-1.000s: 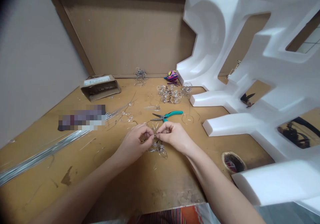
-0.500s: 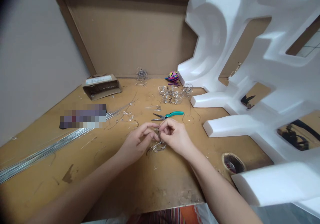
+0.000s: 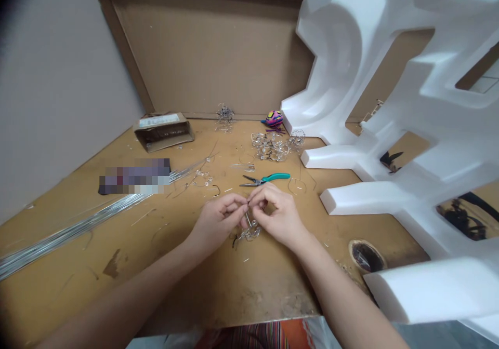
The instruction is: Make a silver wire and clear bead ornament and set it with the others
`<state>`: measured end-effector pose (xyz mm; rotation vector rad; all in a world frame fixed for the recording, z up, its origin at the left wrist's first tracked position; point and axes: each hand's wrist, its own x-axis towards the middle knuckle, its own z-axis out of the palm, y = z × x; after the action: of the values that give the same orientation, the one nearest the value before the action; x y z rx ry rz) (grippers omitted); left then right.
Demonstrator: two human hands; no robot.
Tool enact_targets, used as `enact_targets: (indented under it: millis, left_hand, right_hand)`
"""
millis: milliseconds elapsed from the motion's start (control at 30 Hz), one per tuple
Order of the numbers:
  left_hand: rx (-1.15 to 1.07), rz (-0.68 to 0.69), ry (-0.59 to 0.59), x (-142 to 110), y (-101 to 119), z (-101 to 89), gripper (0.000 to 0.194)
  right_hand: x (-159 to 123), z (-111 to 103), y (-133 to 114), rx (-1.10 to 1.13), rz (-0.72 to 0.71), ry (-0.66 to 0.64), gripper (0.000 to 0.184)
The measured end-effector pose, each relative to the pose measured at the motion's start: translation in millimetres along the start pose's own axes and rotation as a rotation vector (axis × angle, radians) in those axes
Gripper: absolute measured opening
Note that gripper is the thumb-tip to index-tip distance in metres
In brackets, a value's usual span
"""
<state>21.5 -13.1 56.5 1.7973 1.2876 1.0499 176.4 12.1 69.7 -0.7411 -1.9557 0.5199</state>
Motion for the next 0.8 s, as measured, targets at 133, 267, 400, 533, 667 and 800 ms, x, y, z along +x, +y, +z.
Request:
enact_targets:
  millis: [133,267,400,533,667,800]
  left_hand:
    - [0.030,0.047,0.067,-2.6,0.6,3.3,0.010]
    - [-0.099,0.029,0.069,-1.5,2.9,0.5,0.017]
    - [-0.130,0.031,0.044,0.6,1.0,-2.6,0.026]
    - [-0.114,0.055,0.006,2.4,-2.8,-3.1,0.021]
    - [-0.156,0.018,0.018,2.5,-2.2,-3.5,0.019]
    - [-0.218,-0.032,0.041,1.7,3.0,-5.2,0.015]
  right_hand:
    - [-0.3,1.6,-0.7,-0.058,-0.030,0.063,0.014]
    - [-1.8,3.3,-0.5,-0.089,-0.089,0.133,0.016]
    - [-3.5,4.2,0.2,-0.085,-0.159,0.146,0.018]
    - [-3.7,4.5,0.3,-0.114,-0.136,0.130,0.017]
    - [-3.0,4.6,-0.9,-0.121,-0.089,0.116,0.015]
    - [-2.8,4.3,-1.6,-0.122,-0.072,0.113,0.015]
